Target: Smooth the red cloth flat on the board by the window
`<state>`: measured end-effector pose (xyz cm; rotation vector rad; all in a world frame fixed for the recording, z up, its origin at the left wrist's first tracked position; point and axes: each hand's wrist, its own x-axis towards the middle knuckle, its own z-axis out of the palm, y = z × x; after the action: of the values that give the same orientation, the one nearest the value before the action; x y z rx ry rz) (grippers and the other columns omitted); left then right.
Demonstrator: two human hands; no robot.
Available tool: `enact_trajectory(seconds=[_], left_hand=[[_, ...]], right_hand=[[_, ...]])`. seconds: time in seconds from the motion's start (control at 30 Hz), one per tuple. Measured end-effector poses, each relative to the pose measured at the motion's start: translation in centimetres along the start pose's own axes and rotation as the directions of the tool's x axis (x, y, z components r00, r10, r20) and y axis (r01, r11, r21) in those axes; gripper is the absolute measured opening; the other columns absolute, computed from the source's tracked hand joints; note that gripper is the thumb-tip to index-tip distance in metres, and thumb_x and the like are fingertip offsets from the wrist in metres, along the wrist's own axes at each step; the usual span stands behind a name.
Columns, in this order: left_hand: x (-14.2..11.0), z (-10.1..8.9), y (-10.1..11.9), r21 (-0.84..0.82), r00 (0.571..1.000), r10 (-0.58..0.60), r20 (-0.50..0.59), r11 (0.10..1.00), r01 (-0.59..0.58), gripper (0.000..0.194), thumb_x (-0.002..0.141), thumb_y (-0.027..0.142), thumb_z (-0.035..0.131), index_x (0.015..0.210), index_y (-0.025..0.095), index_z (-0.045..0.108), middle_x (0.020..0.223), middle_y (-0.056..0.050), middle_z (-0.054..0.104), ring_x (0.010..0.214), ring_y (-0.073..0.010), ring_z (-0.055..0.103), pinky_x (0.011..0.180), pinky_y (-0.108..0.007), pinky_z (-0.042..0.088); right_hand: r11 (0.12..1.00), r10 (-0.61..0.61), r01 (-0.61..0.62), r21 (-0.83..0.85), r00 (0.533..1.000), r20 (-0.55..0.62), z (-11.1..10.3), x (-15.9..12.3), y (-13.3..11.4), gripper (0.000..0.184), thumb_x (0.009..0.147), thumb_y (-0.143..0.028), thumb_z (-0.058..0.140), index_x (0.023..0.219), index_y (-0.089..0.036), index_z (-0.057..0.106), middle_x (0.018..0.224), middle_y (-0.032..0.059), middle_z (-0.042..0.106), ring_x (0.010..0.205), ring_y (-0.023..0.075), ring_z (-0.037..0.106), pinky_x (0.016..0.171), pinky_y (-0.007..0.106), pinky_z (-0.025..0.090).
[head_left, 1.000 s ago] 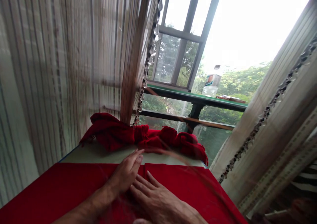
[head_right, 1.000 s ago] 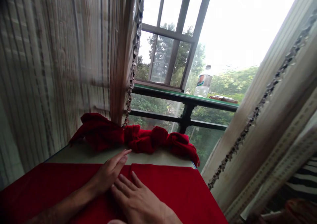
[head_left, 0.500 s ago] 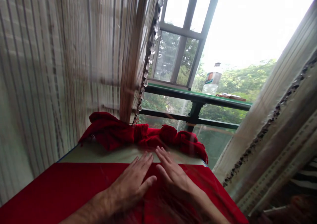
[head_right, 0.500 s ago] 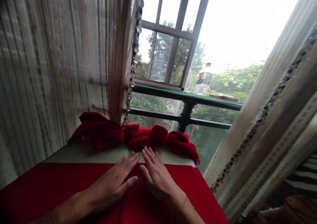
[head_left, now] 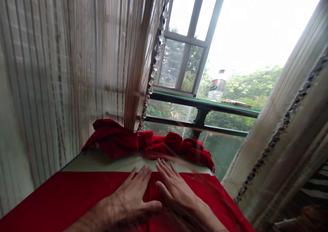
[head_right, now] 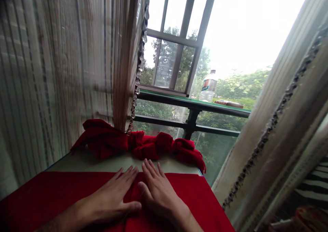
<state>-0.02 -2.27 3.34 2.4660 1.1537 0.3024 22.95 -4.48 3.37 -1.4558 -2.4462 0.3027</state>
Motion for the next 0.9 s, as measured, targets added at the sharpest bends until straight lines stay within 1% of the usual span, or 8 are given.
enact_trajectory(seconds=[0.17, 0.23, 0.33, 0.43, 0.5, 0.63, 0.7, 0.9], left_hand=[[0.8, 1.0, -3.2, -0.09, 0.994, 0.048, -0.1, 0.994, -0.057, 0.109, 0.091, 0.086, 0.072, 0.169, 0.013, 0.051, 0.176, -0.024, 0.035, 0.167, -0.0453, 0.027, 0.138, -0.063, 0.021], [1.7, 1.6, -4.1, -0.184, 0.984, 0.023, -0.177, 0.981, -0.056, 0.104, 0.097, 0.087, 0.064, 0.172, 0.017, 0.049, 0.178, -0.02, 0.034, 0.168, -0.0418, 0.027, 0.139, -0.06, 0.022], [3.0, 2.5, -4.5, -0.389, 0.94, -0.087, -0.331, 0.92, -0.052, 0.087, 0.111, 0.08, 0.039, 0.175, 0.022, 0.043, 0.182, -0.013, 0.032, 0.171, -0.0351, 0.022, 0.14, -0.058, 0.022], [3.6, 2.9, -4.2, -0.464, 0.895, -0.125, -0.429, 0.88, -0.099, 0.085, 0.113, 0.078, 0.033, 0.174, 0.021, 0.045, 0.183, -0.012, 0.035, 0.173, -0.0333, 0.019, 0.14, -0.056, 0.02], [3.6, 3.0, -4.1, -0.456, 0.888, -0.124, -0.444, 0.884, -0.104, 0.087, 0.112, 0.079, 0.034, 0.174, 0.019, 0.045, 0.182, -0.013, 0.037, 0.173, -0.0327, 0.019, 0.141, -0.053, 0.02], [3.6, 3.0, -4.2, -0.449, 0.892, -0.122, -0.435, 0.888, -0.097, 0.085, 0.112, 0.078, 0.032, 0.172, 0.019, 0.048, 0.182, -0.011, 0.039, 0.173, -0.0314, 0.021, 0.141, -0.049, 0.021], [3.6, 3.1, -4.3, -0.453, 0.891, -0.125, -0.436, 0.886, -0.098, 0.085, 0.112, 0.077, 0.032, 0.171, 0.018, 0.049, 0.182, -0.012, 0.04, 0.173, -0.0312, 0.022, 0.141, -0.05, 0.021], [3.4, 2.5, -3.8, -0.466, 0.893, -0.141, -0.428, 0.881, -0.084, 0.088, 0.109, 0.08, 0.034, 0.169, 0.018, 0.052, 0.18, -0.013, 0.044, 0.172, -0.0322, 0.025, 0.14, -0.053, 0.024]], right_hand=[[0.996, -0.092, 0.092, 0.01, 0.995, 0.026, 0.8, -0.1, -0.1, 0.067, 0.115, -0.046, 0.046, 0.174, -0.014, 0.039, 0.182, 0.0186, 0.035, 0.172, 0.0342, 0.029, 0.141, 0.064, 0.024], [0.995, -0.101, 0.101, 0.014, 0.995, -0.008, 1.0, 0.0, 0.0, 0.068, 0.116, -0.049, 0.044, 0.174, -0.014, 0.037, 0.183, 0.0182, 0.034, 0.172, 0.0339, 0.027, 0.142, 0.063, 0.022], [0.992, -0.124, 0.125, 0.009, 0.988, -0.096, 1.3, 0.4, -0.1, 0.072, 0.115, -0.047, 0.044, 0.178, -0.015, 0.027, 0.187, 0.0163, 0.021, 0.175, 0.0319, 0.017, 0.142, 0.063, 0.017], [0.988, -0.148, 0.148, 0.047, 0.989, -0.011, 1.6, 0.6, -0.5, 0.077, 0.112, -0.048, 0.054, 0.177, -0.016, 0.029, 0.184, 0.0188, 0.03, 0.173, 0.0329, 0.025, 0.142, 0.061, 0.022], [0.986, -0.15, 0.147, 0.075, 0.988, 0.044, 1.8, 0.6, -0.9, 0.079, 0.11, -0.048, 0.057, 0.177, -0.016, 0.031, 0.183, 0.0196, 0.033, 0.172, 0.0339, 0.028, 0.142, 0.059, 0.023], [0.976, -0.193, 0.188, 0.106, 0.98, 0.039, 1.8, 0.3, -1.5, 0.088, 0.108, -0.052, 0.059, 0.18, -0.021, 0.017, 0.187, 0.0146, 0.017, 0.175, 0.034, 0.014, 0.142, 0.063, 0.013], [0.97, -0.217, 0.206, 0.133, 0.973, 0.074, 1.9, 0.2, -1.6, 0.091, 0.107, -0.057, 0.063, 0.18, -0.023, 0.019, 0.187, 0.014, 0.017, 0.175, 0.0343, 0.014, 0.142, 0.063, 0.01], [0.92, -0.369, 0.348, 0.182, 0.924, 0.095, 2.9, -0.1, -1.6, 0.093, 0.106, -0.055, 0.065, 0.18, -0.034, 0.012, 0.188, 0.0061, 0.019, 0.174, 0.0345, 0.018, 0.141, 0.063, 0.013]])
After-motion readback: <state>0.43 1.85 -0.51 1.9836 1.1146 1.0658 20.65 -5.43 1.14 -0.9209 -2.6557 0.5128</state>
